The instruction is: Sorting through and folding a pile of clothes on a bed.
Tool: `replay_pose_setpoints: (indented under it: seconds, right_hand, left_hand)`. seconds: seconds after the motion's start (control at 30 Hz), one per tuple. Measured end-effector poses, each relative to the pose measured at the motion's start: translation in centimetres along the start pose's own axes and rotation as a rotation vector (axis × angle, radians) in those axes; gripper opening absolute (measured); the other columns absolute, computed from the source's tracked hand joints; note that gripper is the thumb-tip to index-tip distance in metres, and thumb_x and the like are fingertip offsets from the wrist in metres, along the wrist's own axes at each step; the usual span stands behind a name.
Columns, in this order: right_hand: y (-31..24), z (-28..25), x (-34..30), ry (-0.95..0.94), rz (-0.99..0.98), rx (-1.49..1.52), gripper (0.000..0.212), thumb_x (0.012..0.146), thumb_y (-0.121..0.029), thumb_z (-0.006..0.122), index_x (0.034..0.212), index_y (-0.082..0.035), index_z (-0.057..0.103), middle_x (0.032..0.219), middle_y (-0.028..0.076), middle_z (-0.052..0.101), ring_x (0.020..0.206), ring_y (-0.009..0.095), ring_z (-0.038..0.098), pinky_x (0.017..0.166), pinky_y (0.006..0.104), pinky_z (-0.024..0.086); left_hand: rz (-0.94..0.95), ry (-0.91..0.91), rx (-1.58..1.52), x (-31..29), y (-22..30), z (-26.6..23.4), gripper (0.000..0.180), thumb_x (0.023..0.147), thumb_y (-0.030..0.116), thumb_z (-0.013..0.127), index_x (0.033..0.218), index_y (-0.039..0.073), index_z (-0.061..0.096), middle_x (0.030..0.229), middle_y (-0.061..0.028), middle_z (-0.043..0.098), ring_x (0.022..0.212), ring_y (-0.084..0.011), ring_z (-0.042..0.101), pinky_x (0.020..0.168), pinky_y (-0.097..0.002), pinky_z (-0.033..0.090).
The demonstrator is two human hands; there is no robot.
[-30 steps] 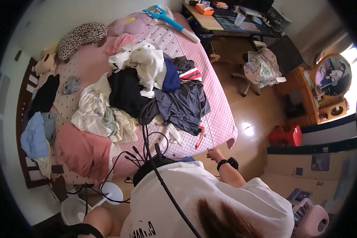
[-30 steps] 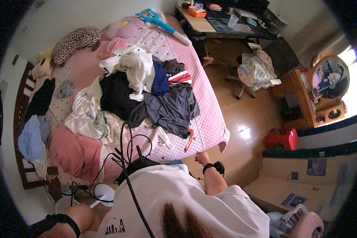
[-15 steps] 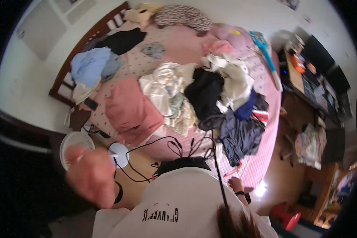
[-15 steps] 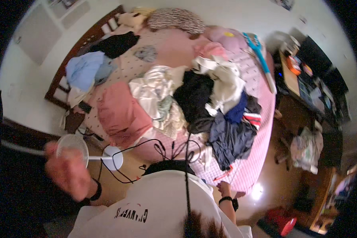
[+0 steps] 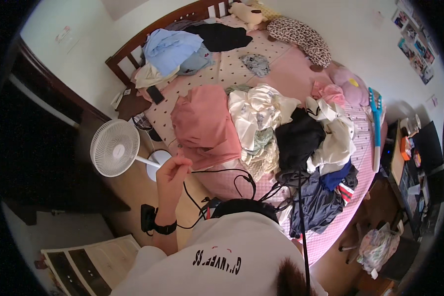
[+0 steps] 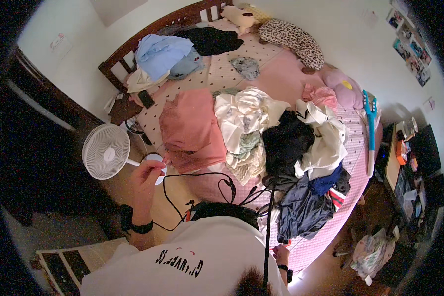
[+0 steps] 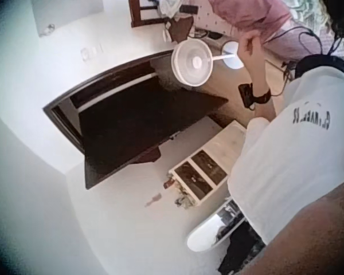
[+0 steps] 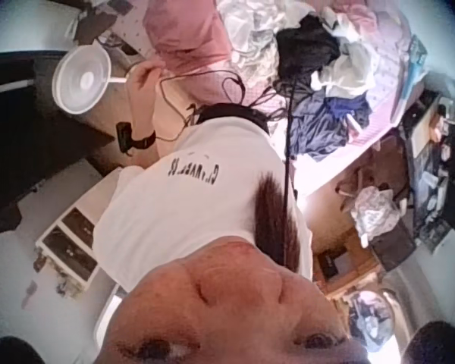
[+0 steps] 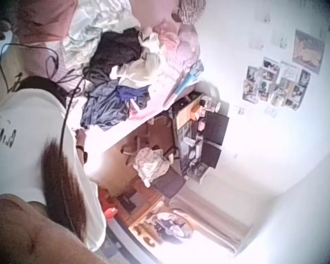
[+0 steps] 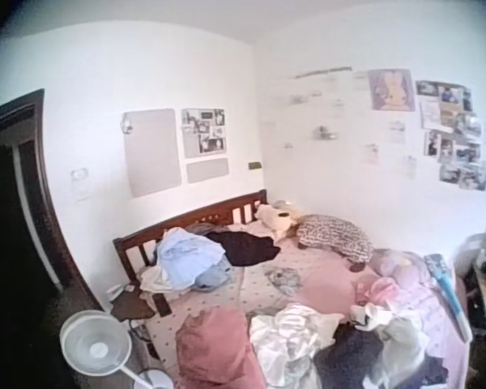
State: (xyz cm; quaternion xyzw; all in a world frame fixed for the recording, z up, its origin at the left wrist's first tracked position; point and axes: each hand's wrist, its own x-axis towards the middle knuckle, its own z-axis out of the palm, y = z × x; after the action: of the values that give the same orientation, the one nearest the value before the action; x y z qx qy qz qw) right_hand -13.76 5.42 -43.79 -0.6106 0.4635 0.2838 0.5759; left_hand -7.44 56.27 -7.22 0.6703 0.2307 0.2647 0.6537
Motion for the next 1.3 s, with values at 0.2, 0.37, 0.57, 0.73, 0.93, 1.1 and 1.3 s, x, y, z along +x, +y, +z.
replay_pose_setpoints:
  seconds: [0.2,0.37,0.57,0.73,0.93,1.1,1.3]
  right_hand:
    - [-5.5,2.4,-3.9,-0.006,-0.171,-0.166,0.014,0.072,-0.010,0.053,0.086,-0.012,0.054,0.065,-0.002,0.055,0.057,0.010,0.055,0.044,0.0237,0.037]
    - [-6.0,2.8,-3.1,-0.025,-0.186,-0.193,0.017,0.073,-0.011,0.052,0.090,-0.012,0.054,0.068,-0.001,0.056,0.058,0.010,0.055,0.045,0.0234,0.038]
    - [-4.4,2.1,-1.8,-0.019,-0.047,-0.107,0.018,0.074,-0.011,0.052,0.091,-0.012,0.054,0.069,-0.001,0.057,0.058,0.010,0.056,0.046,0.0242,0.038]
    - [-3.4,1.3,-1.2,-0.020,0.019,-0.070,0.018,0.074,-0.011,0.052,0.092,-0.012,0.054,0.070,-0.001,0.057,0.059,0.011,0.056,0.047,0.0249,0.039]
    - [-2.3,0.3,-0.7,-0.013,0.078,-0.032,0.019,0.075,-0.012,0.051,0.093,-0.012,0.054,0.071,0.000,0.058,0.060,0.011,0.056,0.049,0.0257,0.039]
    - [-1.5,-0.5,0.6,-0.091,0.051,-0.029,0.022,0.075,-0.013,0.051,0.097,-0.012,0.052,0.075,0.001,0.058,0.062,0.012,0.057,0.051,0.0266,0.040]
    - [-1.0,-0.8,3.6,-0.226,-0.019,-0.031,0.026,0.077,-0.014,0.051,0.103,-0.010,0.049,0.082,0.002,0.059,0.066,0.014,0.058,0.053,0.0263,0.042]
  left_hand:
    - [0.008,-0.032,0.009,0.7,-1.6,0.2,0.011,0.078,-0.005,0.049,0.084,0.000,0.057,0.080,-0.0022,0.056,0.069,-0.0069,0.051,0.063,-0.0182,0.041]
    - [0.022,-0.061,-0.016,1.1,-2.6,0.5,0.012,0.078,-0.005,0.049,0.084,0.000,0.057,0.079,-0.0024,0.057,0.068,-0.0074,0.052,0.064,-0.0192,0.043]
    - [0.004,-0.045,0.078,1.3,-2.9,0.4,0.012,0.078,-0.005,0.049,0.085,0.000,0.057,0.079,-0.0016,0.057,0.069,-0.0071,0.052,0.064,-0.0187,0.042]
    - [0.026,-0.006,0.071,1.8,-2.8,-0.3,0.012,0.078,-0.005,0.048,0.086,0.000,0.057,0.080,-0.0014,0.057,0.069,-0.0065,0.051,0.064,-0.0180,0.042]
    - [-0.018,0.089,0.053,1.0,-1.9,-1.1,0.013,0.079,-0.004,0.048,0.087,0.001,0.057,0.081,-0.0012,0.056,0.068,-0.0060,0.051,0.064,-0.0177,0.042]
    - [-0.032,0.139,0.133,-0.9,-2.5,-2.8,0.012,0.080,-0.001,0.049,0.088,0.001,0.057,0.082,-0.0020,0.057,0.070,-0.0069,0.052,0.064,-0.0189,0.043]
    - [-0.061,0.150,0.145,-1.9,-2.7,-3.5,0.012,0.081,0.000,0.048,0.088,0.002,0.057,0.082,-0.0012,0.057,0.071,-0.0063,0.052,0.064,-0.0189,0.043]
